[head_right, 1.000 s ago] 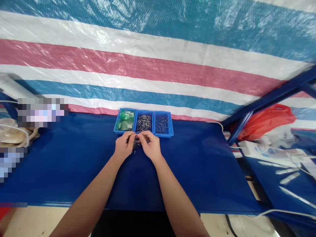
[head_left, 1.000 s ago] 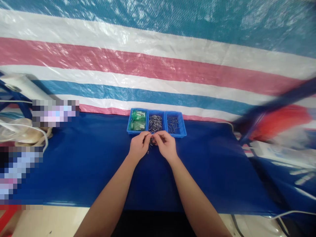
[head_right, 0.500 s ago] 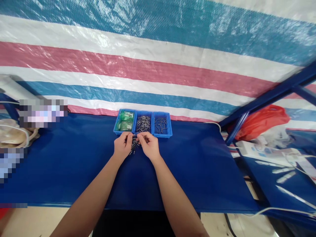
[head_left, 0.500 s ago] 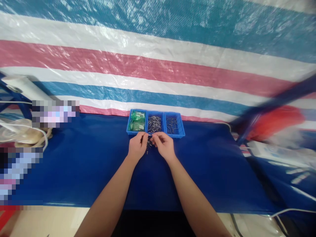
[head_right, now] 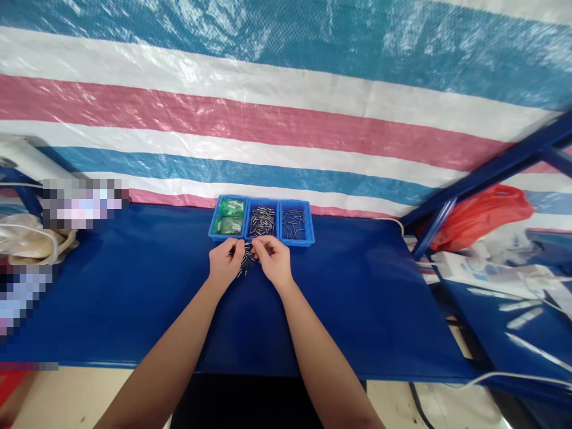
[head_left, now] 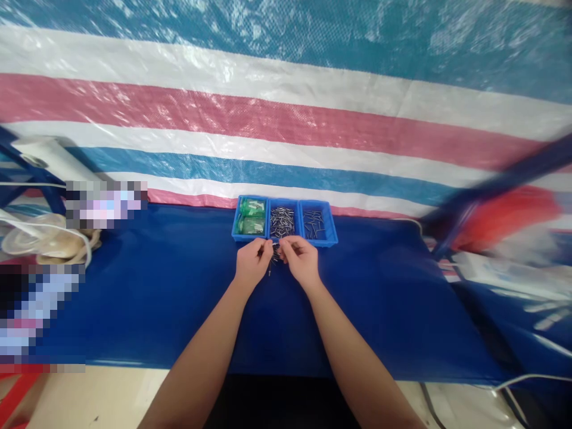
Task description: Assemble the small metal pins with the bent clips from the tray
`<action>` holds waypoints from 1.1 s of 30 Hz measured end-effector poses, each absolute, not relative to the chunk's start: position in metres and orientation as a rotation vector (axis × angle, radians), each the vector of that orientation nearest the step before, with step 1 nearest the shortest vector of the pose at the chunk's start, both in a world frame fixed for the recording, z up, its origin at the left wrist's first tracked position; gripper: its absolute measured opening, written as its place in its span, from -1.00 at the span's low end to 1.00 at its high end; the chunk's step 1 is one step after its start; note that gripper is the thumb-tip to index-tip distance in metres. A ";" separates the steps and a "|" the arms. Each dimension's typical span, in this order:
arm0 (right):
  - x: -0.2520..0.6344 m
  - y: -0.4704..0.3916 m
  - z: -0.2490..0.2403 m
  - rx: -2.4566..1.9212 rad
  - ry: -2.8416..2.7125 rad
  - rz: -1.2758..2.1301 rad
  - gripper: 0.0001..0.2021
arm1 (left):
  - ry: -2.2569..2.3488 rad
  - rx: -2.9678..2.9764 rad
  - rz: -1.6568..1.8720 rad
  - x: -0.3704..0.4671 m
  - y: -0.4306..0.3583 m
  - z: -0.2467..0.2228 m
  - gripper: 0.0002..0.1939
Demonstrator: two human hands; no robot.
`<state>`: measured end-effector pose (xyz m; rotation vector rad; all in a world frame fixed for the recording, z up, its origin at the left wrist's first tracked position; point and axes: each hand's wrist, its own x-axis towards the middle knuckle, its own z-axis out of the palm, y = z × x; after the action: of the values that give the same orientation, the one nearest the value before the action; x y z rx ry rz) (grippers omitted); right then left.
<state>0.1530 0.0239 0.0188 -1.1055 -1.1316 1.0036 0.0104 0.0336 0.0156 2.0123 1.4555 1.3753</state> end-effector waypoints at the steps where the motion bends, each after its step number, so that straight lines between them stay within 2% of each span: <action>1: 0.153 0.024 0.018 -1.105 -1.121 1.006 -0.74 | 1.455 2.010 1.370 0.011 0.033 0.016 -0.64; 16: 0.154 0.029 0.021 -0.973 -0.905 1.176 -0.76 | 1.470 1.842 1.450 0.012 0.034 0.018 -0.73; 33: 0.156 0.031 0.022 -0.908 -0.828 1.262 -0.77 | 1.423 1.826 1.398 0.013 0.035 0.015 -0.72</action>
<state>0.1559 0.0306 0.0216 -0.9083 -0.8280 1.2619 0.0133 0.0351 0.0154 1.8262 1.4227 1.3981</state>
